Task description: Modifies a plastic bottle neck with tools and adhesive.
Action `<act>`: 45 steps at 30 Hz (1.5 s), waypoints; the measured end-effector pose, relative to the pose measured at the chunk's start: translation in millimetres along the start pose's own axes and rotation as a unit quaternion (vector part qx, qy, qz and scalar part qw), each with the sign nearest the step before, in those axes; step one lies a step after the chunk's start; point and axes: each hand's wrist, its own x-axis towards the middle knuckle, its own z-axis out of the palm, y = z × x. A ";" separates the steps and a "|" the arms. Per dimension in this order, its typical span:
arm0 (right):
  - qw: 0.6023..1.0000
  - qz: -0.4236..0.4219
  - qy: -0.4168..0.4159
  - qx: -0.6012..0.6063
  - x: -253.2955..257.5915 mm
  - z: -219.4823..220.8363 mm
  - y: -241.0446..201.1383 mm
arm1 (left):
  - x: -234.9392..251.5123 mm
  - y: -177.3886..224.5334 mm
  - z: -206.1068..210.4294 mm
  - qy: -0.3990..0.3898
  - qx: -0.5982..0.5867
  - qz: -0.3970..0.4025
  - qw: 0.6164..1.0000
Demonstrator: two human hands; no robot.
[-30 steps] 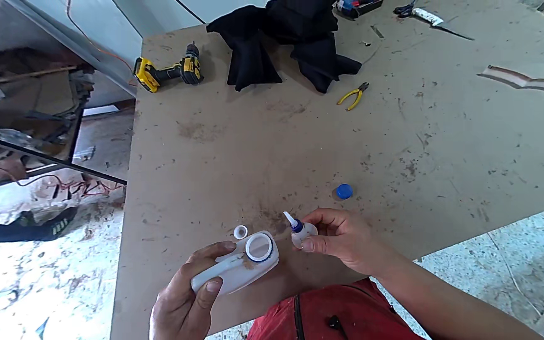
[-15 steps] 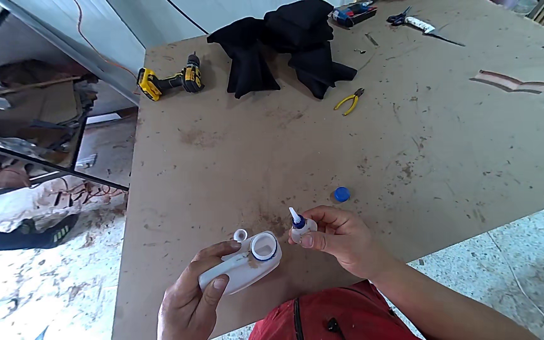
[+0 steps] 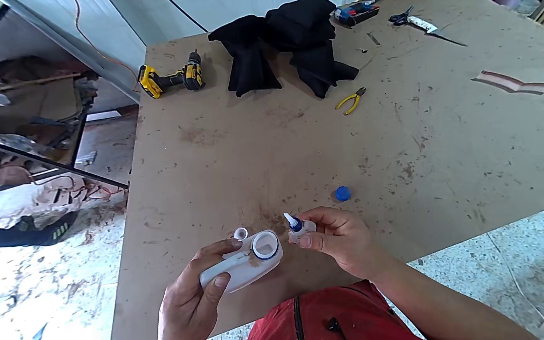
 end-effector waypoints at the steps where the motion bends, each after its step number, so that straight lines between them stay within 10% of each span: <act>1: 1.000 0.002 0.001 -0.006 -0.3 -0.2 0.1 | 0.1 -0.1 0.1 0.001 0.000 0.001 1.000; 20: 0.894 -0.064 0.055 -0.439 -61.1 -68.9 -24.1 | 47.0 16.5 24.6 -0.164 0.114 0.024 0.980; 45: 0.780 0.038 -0.095 -0.618 -38.5 -59.9 -70.5 | 86.8 31.0 58.6 -0.273 0.122 -0.051 0.953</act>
